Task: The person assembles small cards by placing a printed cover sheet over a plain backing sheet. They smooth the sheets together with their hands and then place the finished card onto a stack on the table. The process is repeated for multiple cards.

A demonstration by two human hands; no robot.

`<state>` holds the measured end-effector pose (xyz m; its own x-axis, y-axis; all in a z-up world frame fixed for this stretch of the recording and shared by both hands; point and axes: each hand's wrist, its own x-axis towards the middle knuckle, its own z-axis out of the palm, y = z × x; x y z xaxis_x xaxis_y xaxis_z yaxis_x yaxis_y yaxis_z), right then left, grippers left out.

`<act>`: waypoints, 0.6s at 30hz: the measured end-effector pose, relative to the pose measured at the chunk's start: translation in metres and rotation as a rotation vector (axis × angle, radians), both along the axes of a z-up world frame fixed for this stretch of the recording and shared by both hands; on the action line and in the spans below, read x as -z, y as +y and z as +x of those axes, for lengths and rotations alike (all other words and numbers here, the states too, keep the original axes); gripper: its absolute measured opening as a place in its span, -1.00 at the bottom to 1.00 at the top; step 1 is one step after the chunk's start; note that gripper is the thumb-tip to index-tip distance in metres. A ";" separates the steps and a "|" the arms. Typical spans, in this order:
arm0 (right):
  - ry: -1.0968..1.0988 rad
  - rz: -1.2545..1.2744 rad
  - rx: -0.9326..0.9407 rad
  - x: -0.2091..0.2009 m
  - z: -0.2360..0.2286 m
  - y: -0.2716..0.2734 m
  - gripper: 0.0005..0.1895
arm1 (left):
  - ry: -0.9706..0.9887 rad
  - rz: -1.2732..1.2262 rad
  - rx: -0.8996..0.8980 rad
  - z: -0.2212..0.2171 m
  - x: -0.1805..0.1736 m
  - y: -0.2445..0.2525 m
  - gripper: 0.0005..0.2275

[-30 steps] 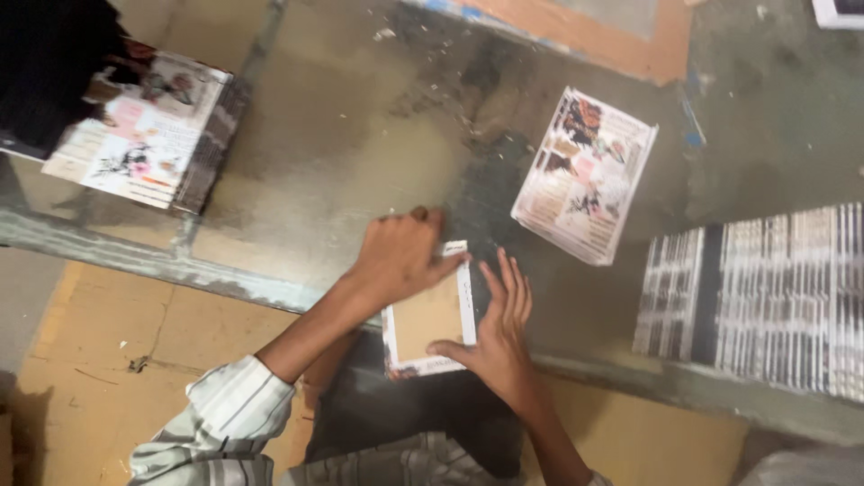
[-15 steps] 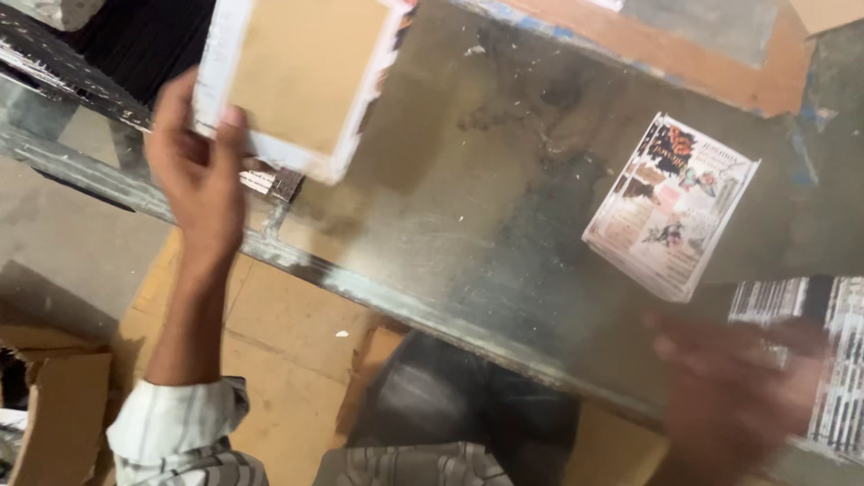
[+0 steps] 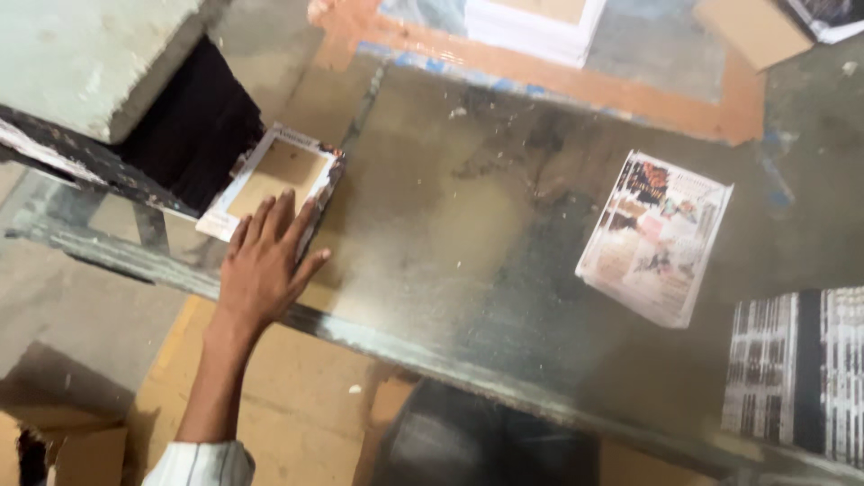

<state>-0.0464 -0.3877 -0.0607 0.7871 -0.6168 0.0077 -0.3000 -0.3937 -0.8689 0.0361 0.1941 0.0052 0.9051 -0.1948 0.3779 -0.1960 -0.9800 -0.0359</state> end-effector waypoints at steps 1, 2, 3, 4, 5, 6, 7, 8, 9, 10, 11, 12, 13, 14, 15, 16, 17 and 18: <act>0.001 -0.011 -0.005 -0.003 0.010 0.001 -0.37 | 0.002 0.012 -0.079 -0.005 0.002 0.000 -0.40; -0.019 -0.026 -0.006 -0.009 0.027 0.002 -0.39 | -0.017 0.018 -0.155 -0.005 0.003 -0.001 -0.42; -0.037 -0.044 -0.005 -0.015 0.044 0.004 -0.40 | -0.035 0.020 -0.231 -0.006 0.003 -0.001 -0.44; -0.065 -0.057 -0.004 -0.023 0.063 0.007 -0.41 | -0.030 0.039 -0.251 -0.007 0.003 0.000 -0.44; -0.095 -0.085 -0.002 -0.031 0.082 0.011 -0.42 | -0.024 0.057 -0.272 -0.006 0.003 0.001 -0.44; -0.120 -0.111 -0.003 -0.042 0.098 0.016 -0.43 | -0.031 0.063 -0.299 -0.008 0.006 0.000 -0.45; -0.149 -0.142 -0.005 -0.053 0.113 0.021 -0.44 | -0.039 0.068 -0.325 -0.006 0.007 -0.001 -0.47; -0.187 -0.212 -0.010 -0.063 0.119 0.027 -0.45 | -0.026 0.078 -0.352 -0.006 0.008 0.000 -0.48; -0.224 -0.285 -0.014 -0.072 0.124 0.033 -0.47 | -0.054 0.080 -0.377 -0.002 0.007 0.001 -0.51; -0.238 -0.368 -0.013 -0.079 0.113 0.035 -0.48 | -0.049 0.083 -0.396 -0.007 0.010 -0.002 -0.53; -0.292 -0.478 -0.070 -0.086 0.101 0.038 -0.49 | -0.043 0.085 -0.414 -0.009 0.012 -0.005 -0.55; -0.352 -0.576 -0.146 -0.094 0.096 0.043 -0.50 | -0.027 0.087 -0.433 -0.008 0.011 -0.005 -0.56; -0.419 -0.653 -0.220 -0.100 0.092 0.050 -0.51 | -0.010 0.088 -0.451 -0.007 0.009 -0.006 -0.56; -0.408 -0.703 -0.363 -0.102 0.081 0.060 -0.52 | 0.017 0.094 -0.463 -0.010 0.007 -0.008 -0.57; -0.391 -0.755 -0.513 -0.101 0.071 0.070 -0.53 | -0.003 0.095 -0.474 -0.015 0.004 -0.008 -0.57; -0.375 -0.806 -0.639 -0.099 0.075 0.079 -0.54 | -0.020 0.093 -0.461 -0.013 0.001 -0.009 -0.56; -0.307 -0.858 -0.705 -0.095 0.083 0.086 -0.45 | -0.037 0.090 -0.449 -0.011 -0.001 -0.011 -0.56; -0.202 -0.918 -0.696 -0.090 0.087 0.088 -0.38 | -0.070 0.054 -0.407 -0.012 -0.002 -0.015 -0.55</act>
